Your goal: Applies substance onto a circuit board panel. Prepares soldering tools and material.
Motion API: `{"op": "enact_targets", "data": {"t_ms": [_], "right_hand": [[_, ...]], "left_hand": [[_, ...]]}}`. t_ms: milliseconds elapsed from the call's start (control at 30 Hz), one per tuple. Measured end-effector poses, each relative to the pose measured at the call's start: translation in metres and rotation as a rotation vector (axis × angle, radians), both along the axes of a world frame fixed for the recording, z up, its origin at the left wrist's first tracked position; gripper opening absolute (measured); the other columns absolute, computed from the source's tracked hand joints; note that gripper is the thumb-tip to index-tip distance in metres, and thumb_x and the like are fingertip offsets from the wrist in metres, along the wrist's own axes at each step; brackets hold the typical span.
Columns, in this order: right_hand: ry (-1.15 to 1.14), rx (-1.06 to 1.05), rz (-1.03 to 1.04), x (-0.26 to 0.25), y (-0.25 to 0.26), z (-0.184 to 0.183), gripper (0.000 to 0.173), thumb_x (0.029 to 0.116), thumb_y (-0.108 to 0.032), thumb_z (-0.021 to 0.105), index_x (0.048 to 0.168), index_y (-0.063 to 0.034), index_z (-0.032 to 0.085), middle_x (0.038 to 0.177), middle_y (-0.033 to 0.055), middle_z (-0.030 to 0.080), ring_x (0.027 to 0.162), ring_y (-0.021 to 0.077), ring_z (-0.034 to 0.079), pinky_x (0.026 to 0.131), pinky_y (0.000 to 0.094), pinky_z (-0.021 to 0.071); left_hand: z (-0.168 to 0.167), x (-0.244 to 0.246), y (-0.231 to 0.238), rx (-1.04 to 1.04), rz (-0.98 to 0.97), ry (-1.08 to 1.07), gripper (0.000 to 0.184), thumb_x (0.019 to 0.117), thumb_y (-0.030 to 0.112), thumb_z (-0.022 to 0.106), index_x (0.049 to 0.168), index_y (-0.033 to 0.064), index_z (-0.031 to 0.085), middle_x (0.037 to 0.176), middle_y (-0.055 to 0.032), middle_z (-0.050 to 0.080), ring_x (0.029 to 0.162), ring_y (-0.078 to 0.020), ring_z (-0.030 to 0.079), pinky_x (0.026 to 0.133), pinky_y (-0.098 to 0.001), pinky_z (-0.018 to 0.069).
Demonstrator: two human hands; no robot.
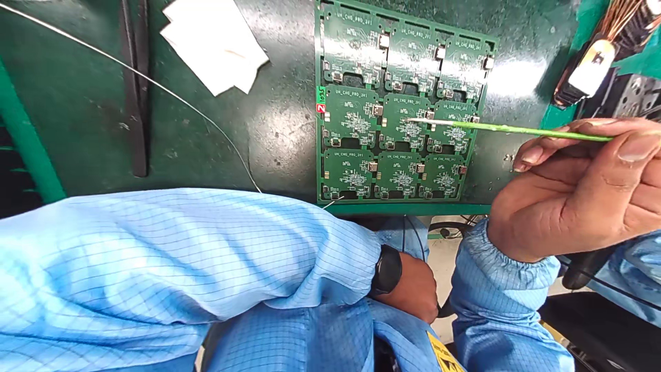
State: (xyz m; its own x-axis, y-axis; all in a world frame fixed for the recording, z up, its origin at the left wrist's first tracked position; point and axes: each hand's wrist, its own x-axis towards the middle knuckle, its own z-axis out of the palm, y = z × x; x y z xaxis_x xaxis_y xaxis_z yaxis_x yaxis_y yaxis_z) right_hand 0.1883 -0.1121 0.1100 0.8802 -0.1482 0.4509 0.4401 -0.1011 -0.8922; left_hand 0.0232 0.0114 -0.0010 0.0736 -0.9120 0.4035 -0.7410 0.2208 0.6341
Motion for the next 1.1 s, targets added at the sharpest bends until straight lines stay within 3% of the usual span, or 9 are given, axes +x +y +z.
{"op": "enact_targets", "data": {"t_ms": [100, 400, 767, 1100], "right_hand": [[-0.005, 0.017, -0.003, -0.0016, -0.0013, 0.0018, 0.028, 0.1087, -0.007, 0.034, 0.102, 0.0018, 0.060, 0.092, 0.0111, 0.067, 0.073, 0.0205, 0.068, 0.060, 0.0335, 0.0598], [-0.024, 0.004, -0.007, -0.0028, -0.0006, 0.0025, 0.026, 0.1081, -0.007, 0.037, 0.102, 0.0013, 0.060, 0.092, 0.0109, 0.067, 0.073, 0.0210, 0.069, 0.060, 0.0338, 0.0599], [-0.017, 0.015, -0.002, -0.0040, 0.0004, 0.0044, 0.025, 0.1085, -0.009, 0.038, 0.104, 0.0018, 0.061, 0.092, 0.0111, 0.068, 0.074, 0.0213, 0.069, 0.060, 0.0342, 0.0598], [-0.016, 0.016, 0.011, -0.0041, -0.0006, 0.0052, 0.024, 0.1081, -0.008, 0.040, 0.104, 0.0021, 0.062, 0.093, 0.0114, 0.069, 0.074, 0.0212, 0.069, 0.061, 0.0343, 0.0600]], "left_hand": [[0.0007, -0.0015, -0.0018, 0.104, -0.062, -0.047, 0.027, 0.0958, -0.001, 0.043, 0.087, 0.0072, 0.066, 0.072, -0.0052, 0.060, 0.065, -0.0226, 0.061, 0.054, -0.0409, 0.0455], [0.0032, 0.0003, -0.0006, 0.093, -0.052, -0.076, 0.028, 0.0958, -0.002, 0.041, 0.090, 0.0067, 0.067, 0.074, -0.0055, 0.061, 0.066, -0.0229, 0.061, 0.055, -0.0413, 0.0457], [0.0026, 0.0003, 0.0001, 0.111, -0.067, -0.030, 0.028, 0.0955, -0.001, 0.042, 0.091, 0.0068, 0.068, 0.075, -0.0057, 0.063, 0.067, -0.0232, 0.063, 0.056, -0.0420, 0.0461], [0.0026, -0.0020, -0.0002, 0.141, -0.032, -0.009, 0.024, 0.0944, 0.002, 0.045, 0.088, 0.0089, 0.068, 0.069, -0.0035, 0.058, 0.061, -0.0212, 0.059, 0.051, -0.0405, 0.0431]]}}
